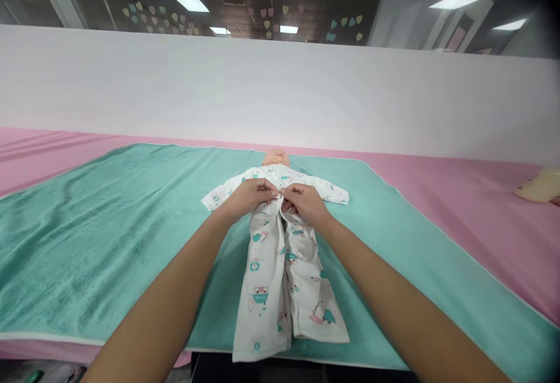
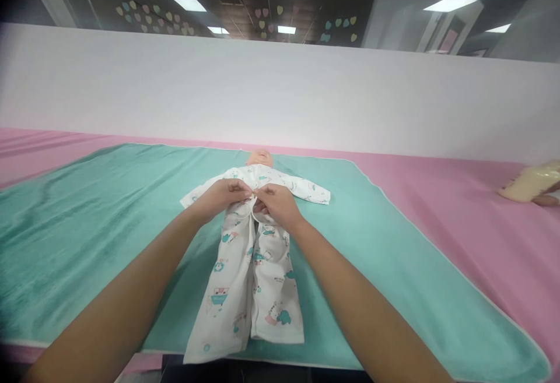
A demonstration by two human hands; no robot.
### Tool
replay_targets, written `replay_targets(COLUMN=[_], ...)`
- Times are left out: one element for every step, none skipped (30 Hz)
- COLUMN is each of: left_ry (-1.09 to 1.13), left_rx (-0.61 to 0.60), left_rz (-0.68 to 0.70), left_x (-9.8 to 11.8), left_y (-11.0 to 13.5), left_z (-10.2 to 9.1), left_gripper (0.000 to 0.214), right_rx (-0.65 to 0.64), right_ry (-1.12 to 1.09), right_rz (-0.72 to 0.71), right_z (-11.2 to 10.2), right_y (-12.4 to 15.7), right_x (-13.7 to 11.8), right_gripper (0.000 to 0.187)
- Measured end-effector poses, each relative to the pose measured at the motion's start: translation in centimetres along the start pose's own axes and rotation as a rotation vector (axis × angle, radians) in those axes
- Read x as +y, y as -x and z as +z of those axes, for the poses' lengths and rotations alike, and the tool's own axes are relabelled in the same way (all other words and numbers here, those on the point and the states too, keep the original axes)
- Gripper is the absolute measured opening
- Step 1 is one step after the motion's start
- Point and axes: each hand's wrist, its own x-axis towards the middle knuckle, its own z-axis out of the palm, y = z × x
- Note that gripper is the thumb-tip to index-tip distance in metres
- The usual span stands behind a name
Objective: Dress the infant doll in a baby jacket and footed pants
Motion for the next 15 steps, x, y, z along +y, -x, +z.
replay_targets(left_ry=[-0.002,-0.005,-0.009,-0.013,-0.018,-0.023,-0.027,-0.029,-0.03,-0.03,-0.031,-0.034,-0.038,-0.04,-0.043], left_rx=[-0.002,-0.003,-0.002,-0.002,-0.002,0.001,0.004,0.008,0.013,0.02,0.028,0.033,0.037,0.042,0.044], left_rz=[-0.001,-0.004,-0.007,-0.01,-0.012,-0.013,-0.015,-0.015,-0.014,-0.013,-0.01,-0.007,-0.006,-0.004,-0.005], left_x=[-0.02,-0.03,-0.02,0.01,0.05,0.09,0.14,0.19,0.22,0.25,0.26,0.26,0.26,0.26,0.25], left_y=[0.0,0.0,0.0,0.01,0.03,0.04,0.05,0.06,0.07,0.07,0.08,0.08,0.08,0.08,0.08], left_z=[-0.01,-0.01,0.02,0.06,0.12,0.19,0.27,0.35,0.42,0.47,0.51,0.52,0.51,0.48,0.45], left_gripper=[0.023,0.024,0.024,0.023,0.023,0.023,0.023,0.023,0.023,0.024,0.024,0.023,0.023,0.022,0.02], right_rx=[0.001,0.002,0.003,0.004,0.004,0.004,0.004,0.005,0.002,-0.002,-0.011,-0.026,-0.045,-0.066,-0.088], right_ry=[0.001,0.0,-0.001,-0.003,-0.005,-0.007,-0.01,-0.012,-0.013,-0.017,-0.021,-0.025,-0.028,-0.03,-0.032], right_rz=[0.003,0.007,0.01,0.011,0.013,0.013,0.011,0.008,0.004,-0.001,-0.007,-0.014,-0.022,-0.03,-0.037], right_z=[0.0,0.02,0.03,0.06,0.08,0.1,0.11,0.1,0.07,0.02,-0.07,-0.18,-0.31,-0.46,-0.61], right_y=[0.01,0.02,0.02,0.01,0.01,0.0,-0.01,-0.01,-0.01,-0.02,-0.03,-0.04,-0.06,-0.09,-0.11], right_x=[-0.03,-0.04,-0.04,-0.03,-0.01,0.01,0.05,0.08,0.12,0.16,0.22,0.27,0.33,0.38,0.42], right_gripper=[0.031,0.031,0.031,0.031,0.031,0.031,0.031,0.031,0.031,0.031,0.03,0.03,0.03,0.029,0.028])
